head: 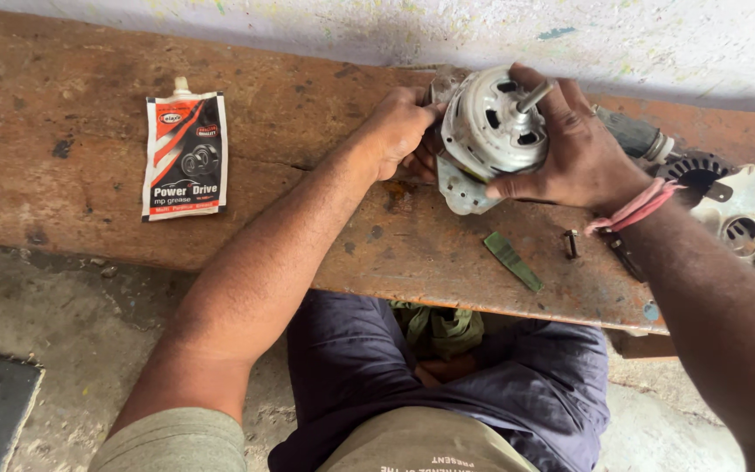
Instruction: The person assembles a small electric motor by hand, inserting the rotor into the stator and aligning the housing. They use pliers to adjust internal components and a wrench to tighten bolts, then rotate the shaft to check movement.
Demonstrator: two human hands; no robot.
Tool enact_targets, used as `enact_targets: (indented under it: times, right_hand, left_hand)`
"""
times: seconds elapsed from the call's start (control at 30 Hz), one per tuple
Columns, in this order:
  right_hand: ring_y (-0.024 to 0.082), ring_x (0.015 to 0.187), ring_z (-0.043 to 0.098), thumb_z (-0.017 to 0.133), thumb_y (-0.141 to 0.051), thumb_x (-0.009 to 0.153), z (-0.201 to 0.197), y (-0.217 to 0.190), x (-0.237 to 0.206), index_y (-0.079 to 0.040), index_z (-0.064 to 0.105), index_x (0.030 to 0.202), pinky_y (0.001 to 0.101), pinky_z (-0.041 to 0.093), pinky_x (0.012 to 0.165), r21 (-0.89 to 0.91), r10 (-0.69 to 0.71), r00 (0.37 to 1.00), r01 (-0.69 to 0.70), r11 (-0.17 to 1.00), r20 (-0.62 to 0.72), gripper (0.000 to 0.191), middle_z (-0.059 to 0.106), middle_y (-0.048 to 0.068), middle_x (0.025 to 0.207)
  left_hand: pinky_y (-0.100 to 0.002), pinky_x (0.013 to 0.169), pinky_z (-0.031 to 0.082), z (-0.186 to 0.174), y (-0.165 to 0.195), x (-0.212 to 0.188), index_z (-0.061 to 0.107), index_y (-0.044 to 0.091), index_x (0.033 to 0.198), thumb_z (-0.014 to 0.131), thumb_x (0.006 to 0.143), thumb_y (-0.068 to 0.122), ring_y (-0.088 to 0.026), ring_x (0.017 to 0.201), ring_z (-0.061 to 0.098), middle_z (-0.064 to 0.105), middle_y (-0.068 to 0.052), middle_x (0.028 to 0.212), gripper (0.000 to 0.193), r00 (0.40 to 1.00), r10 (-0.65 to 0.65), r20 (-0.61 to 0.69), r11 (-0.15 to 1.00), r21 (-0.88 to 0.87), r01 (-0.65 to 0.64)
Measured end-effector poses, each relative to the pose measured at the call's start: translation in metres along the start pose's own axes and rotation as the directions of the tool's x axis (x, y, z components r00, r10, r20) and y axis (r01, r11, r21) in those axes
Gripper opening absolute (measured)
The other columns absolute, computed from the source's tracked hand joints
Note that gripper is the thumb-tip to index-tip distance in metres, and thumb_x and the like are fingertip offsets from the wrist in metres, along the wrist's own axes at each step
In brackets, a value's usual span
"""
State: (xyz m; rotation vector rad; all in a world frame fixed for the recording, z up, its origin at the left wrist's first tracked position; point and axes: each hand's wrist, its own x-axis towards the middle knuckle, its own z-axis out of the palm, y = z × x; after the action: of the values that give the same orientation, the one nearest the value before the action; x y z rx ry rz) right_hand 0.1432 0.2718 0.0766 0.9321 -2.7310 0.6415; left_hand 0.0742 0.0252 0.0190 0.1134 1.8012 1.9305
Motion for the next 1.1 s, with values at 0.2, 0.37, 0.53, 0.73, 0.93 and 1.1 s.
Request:
enact_targets:
  times: [0.2, 0.37, 0.53, 0.73, 0.93, 1.1]
  right_hand:
    - [0.046, 0.134, 0.052, 0.099, -0.051, 0.059, 0.005, -0.005, -0.002, -0.001, 0.031, 0.161, 0.0551, 0.045, 0.115, 0.002, 0.045, 0.998, -0.045, 0.999, -0.037, 0.132, 0.048, 0.025, 0.139]
    - [0.044, 0.138, 0.051, 0.094, -0.051, 0.058, -0.009, 0.005, 0.001, -0.003, 0.03, 0.163, 0.053, 0.046, 0.116, 0.091, -0.082, 0.996, 0.078, 0.993, 0.034, 0.132, 0.046, 0.024, 0.145]
    - [0.043, 0.141, 0.048, 0.096, -0.052, 0.058, -0.001, 0.001, 0.0, -0.004, 0.032, 0.162, 0.0519, 0.044, 0.117, 0.057, -0.033, 0.999, 0.033, 0.998, -0.014, 0.131, 0.044, 0.024, 0.146]
    - [0.043, 0.141, 0.047, 0.096, -0.053, 0.059, 0.0, 0.0, -0.003, -0.003, 0.031, 0.163, 0.0525, 0.044, 0.118, 0.042, 0.004, 1.0, -0.002, 0.999, -0.031, 0.133, 0.045, 0.023, 0.145]
    - [0.044, 0.141, 0.046, 0.097, -0.053, 0.057, 0.002, -0.001, -0.004, -0.001, 0.03, 0.162, 0.0521, 0.043, 0.118, 0.053, -0.025, 0.999, 0.027, 0.998, -0.045, 0.135, 0.043, 0.024, 0.145]
    - [0.043, 0.138, 0.049, 0.096, -0.055, 0.056, 0.006, -0.002, -0.01, -0.002, 0.03, 0.162, 0.0525, 0.044, 0.117, 0.049, 0.048, 0.997, -0.046, 0.998, -0.059, 0.136, 0.046, 0.025, 0.142]
  left_hand:
    - [-0.039, 0.037, 0.06, 0.0, -0.001, 0.001, 0.063, 0.0, 0.112, 0.049, 0.105, 0.026, -0.022, 0.047, 0.067, 0.067, -0.013, 0.069, 0.03, 1.0, 0.025, 0.007, 1.0, -0.013, -0.025]
    - [-0.038, 0.039, 0.061, -0.002, -0.001, 0.002, 0.063, 0.0, 0.112, 0.047, 0.106, 0.026, -0.02, 0.049, 0.067, 0.067, -0.011, 0.072, 0.031, 1.0, 0.01, 0.008, 0.999, 0.044, -0.011]
    - [-0.039, 0.04, 0.063, -0.001, -0.001, 0.001, 0.061, 0.002, 0.113, 0.048, 0.105, 0.025, -0.021, 0.052, 0.069, 0.068, -0.011, 0.074, 0.028, 1.0, 0.014, 0.001, 1.0, 0.025, -0.014]
    - [-0.038, 0.041, 0.063, -0.001, 0.0, 0.001, 0.06, 0.002, 0.114, 0.048, 0.106, 0.028, -0.022, 0.053, 0.07, 0.068, -0.011, 0.074, 0.029, 1.0, 0.017, 0.023, 0.999, 0.039, -0.018]
    - [-0.042, 0.052, 0.065, -0.008, 0.003, -0.001, 0.062, -0.002, 0.119, 0.05, 0.104, 0.036, -0.026, 0.066, 0.072, 0.071, -0.016, 0.084, 0.042, 0.997, -0.019, 0.077, 0.999, 0.03, 0.017]
    - [-0.046, 0.074, 0.07, -0.02, 0.009, -0.01, 0.053, 0.001, 0.133, 0.075, 0.087, 0.032, -0.028, 0.091, 0.077, 0.071, -0.019, 0.107, 0.06, 0.954, 0.031, 0.3, 0.999, -0.022, -0.026]
